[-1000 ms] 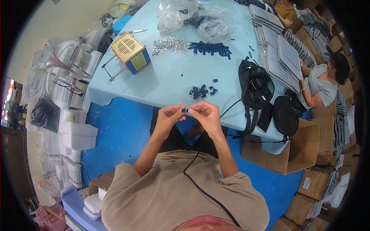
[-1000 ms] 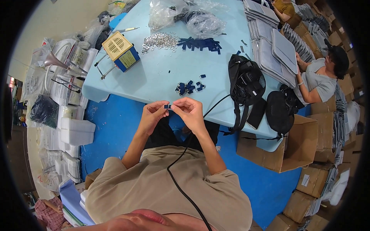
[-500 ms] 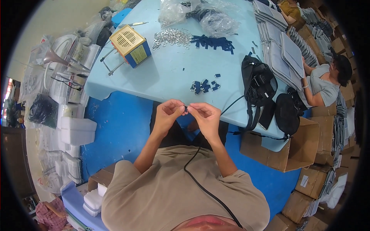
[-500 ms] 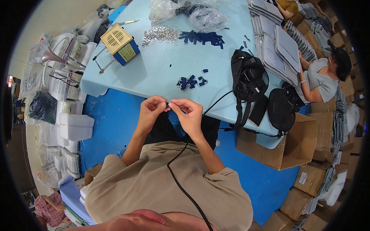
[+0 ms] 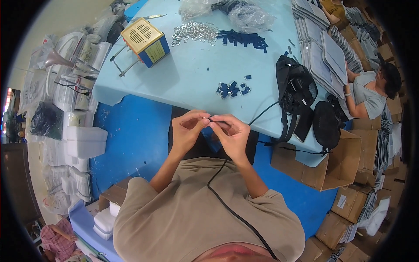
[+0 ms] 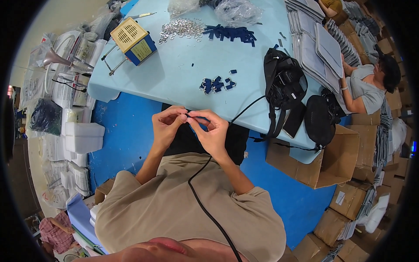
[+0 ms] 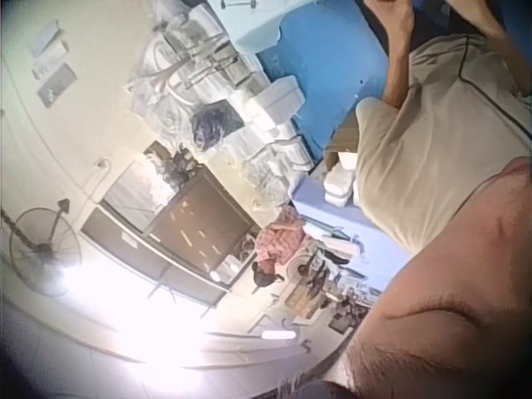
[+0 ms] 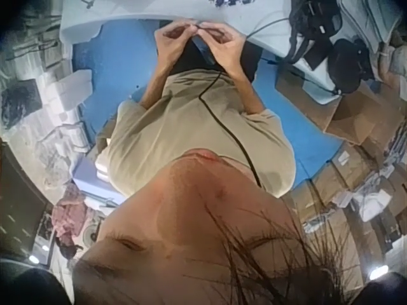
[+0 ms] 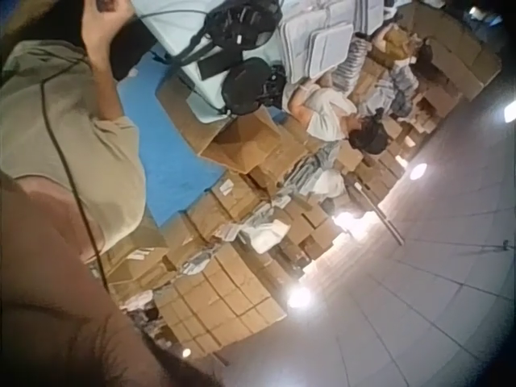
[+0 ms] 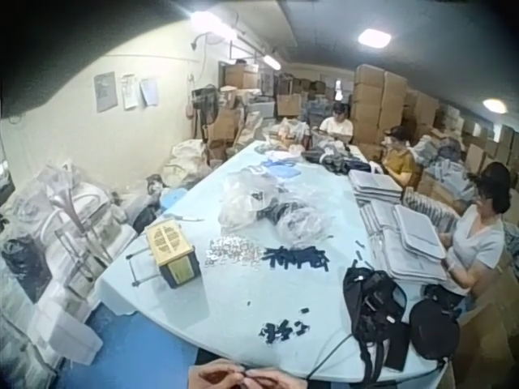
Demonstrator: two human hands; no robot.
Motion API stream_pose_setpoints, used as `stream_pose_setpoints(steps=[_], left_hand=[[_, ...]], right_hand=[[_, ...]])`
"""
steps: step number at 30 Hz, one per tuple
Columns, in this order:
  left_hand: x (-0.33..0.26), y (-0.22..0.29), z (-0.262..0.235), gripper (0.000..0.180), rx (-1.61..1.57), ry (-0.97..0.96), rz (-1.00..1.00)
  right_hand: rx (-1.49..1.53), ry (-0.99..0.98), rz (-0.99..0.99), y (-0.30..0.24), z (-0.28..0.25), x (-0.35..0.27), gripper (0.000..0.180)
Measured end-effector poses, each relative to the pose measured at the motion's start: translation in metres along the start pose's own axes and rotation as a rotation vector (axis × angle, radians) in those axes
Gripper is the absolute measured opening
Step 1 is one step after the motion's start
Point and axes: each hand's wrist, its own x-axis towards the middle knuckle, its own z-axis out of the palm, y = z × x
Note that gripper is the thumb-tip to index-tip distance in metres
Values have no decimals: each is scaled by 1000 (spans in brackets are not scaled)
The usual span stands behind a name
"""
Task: Assembling small metal hardware onto leather pieces using a manual press.
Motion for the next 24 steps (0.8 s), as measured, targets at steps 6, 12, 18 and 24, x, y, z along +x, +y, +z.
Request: stream_pose_setpoints(steps=[6, 12, 18, 24], left_hand=[[0, -2, 4, 13, 89, 4, 99], [5, 2, 8, 13, 75, -17, 31], [-3, 3, -3, 12, 257, -85, 71], [7, 30, -24, 13, 426, -212, 62]], right_hand=[[-71, 25, -107, -1, 2, -2, 21], [-92, 63, -133, 1, -1, 1, 22], [-73, 24, -128, 6, -2, -5, 18], [-45, 10, 89, 2, -2, -2, 17]])
